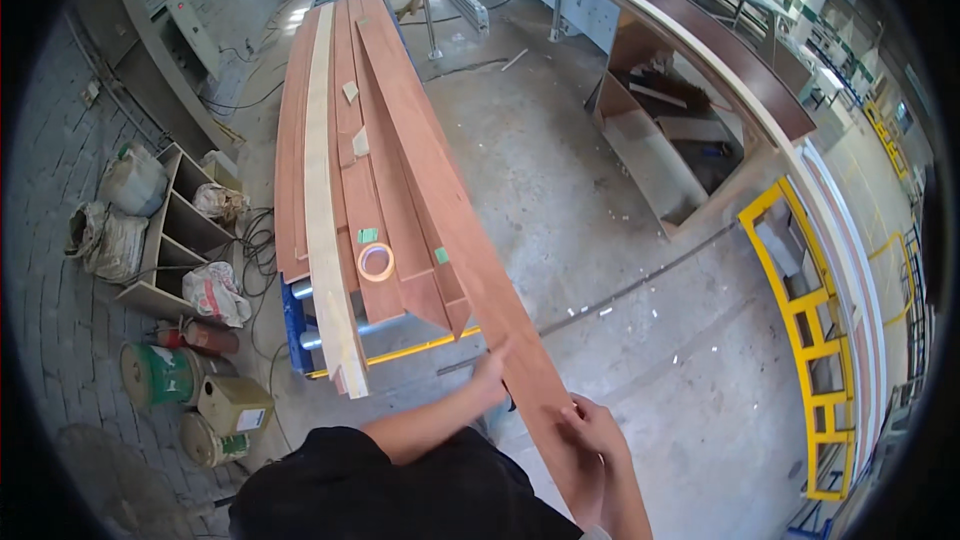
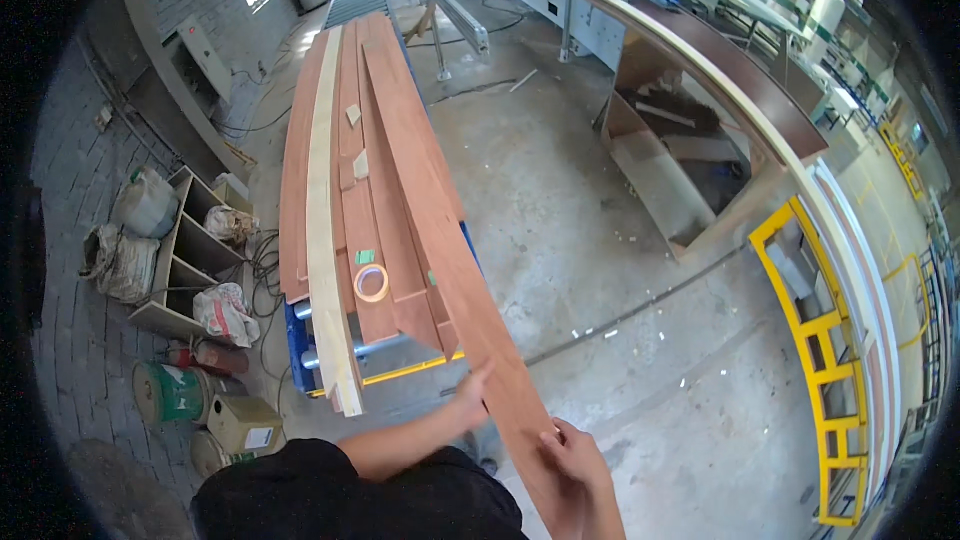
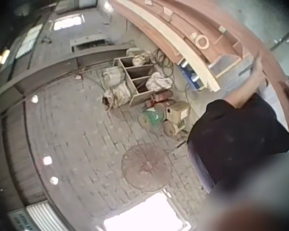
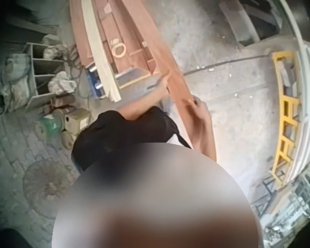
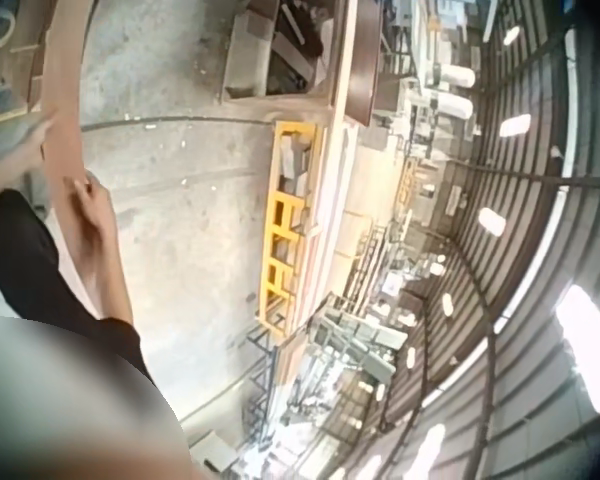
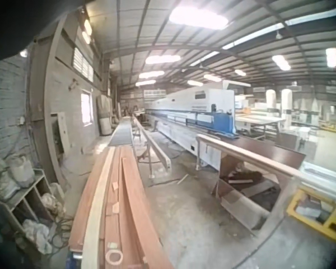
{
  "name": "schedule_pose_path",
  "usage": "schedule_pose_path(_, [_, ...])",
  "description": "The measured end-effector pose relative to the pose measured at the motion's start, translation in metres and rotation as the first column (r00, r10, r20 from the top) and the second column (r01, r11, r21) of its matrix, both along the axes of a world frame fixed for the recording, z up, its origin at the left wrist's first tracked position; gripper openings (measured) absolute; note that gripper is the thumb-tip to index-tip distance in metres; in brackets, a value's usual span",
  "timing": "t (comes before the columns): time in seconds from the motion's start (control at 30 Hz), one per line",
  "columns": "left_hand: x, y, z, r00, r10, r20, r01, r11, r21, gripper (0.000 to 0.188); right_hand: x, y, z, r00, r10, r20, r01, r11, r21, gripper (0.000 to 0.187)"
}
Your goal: Applying masking tape to the joints or edges of wooden planks for assembly or protection.
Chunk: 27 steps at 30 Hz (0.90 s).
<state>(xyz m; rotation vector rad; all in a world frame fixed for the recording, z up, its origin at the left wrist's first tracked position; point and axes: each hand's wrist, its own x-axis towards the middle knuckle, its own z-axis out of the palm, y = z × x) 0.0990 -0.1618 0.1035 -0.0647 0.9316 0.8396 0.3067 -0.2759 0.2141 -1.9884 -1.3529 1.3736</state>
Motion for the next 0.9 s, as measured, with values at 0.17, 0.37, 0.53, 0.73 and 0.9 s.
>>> schedule_pose_path(0.17, [-0.078,0.041,0.003,0.999,-0.008,-0.037,0.011,0.997,0.072,0.045,-0.022,-0.084,-0.044,0.999,0.006,-0.051,-0.013,0.992,-0.124,0.040])
schedule_pose_path(0.37, [-0.107,0.106,-0.010,0.998,-0.043,0.048,0.037,0.992,0.118,0.044,-0.059,-0.059,-0.083,0.909,-0.324,-0.260,0.263,0.933,-0.244,0.034])
schedule_pose_path(0.53, [-0.195,0.184,-0.040,0.440,0.019,-0.898,0.447,0.862,0.238,0.048,-0.102,0.067,-0.129,0.871,-0.309,-0.381,0.245,0.947,-0.207,0.036])
schedule_pose_path(0.73, [-0.300,0.193,-0.073,-0.399,0.362,-0.843,0.797,0.591,-0.124,0.048,-0.185,0.275,-0.123,0.991,0.061,0.117,-0.066,0.997,0.036,0.060])
schedule_pose_path(0.9, [-0.313,0.218,-0.055,-0.499,0.108,-0.860,0.775,0.501,-0.387,0.037,-0.236,0.384,-0.081,0.897,0.177,0.406,-0.231,0.969,0.089,0.052])
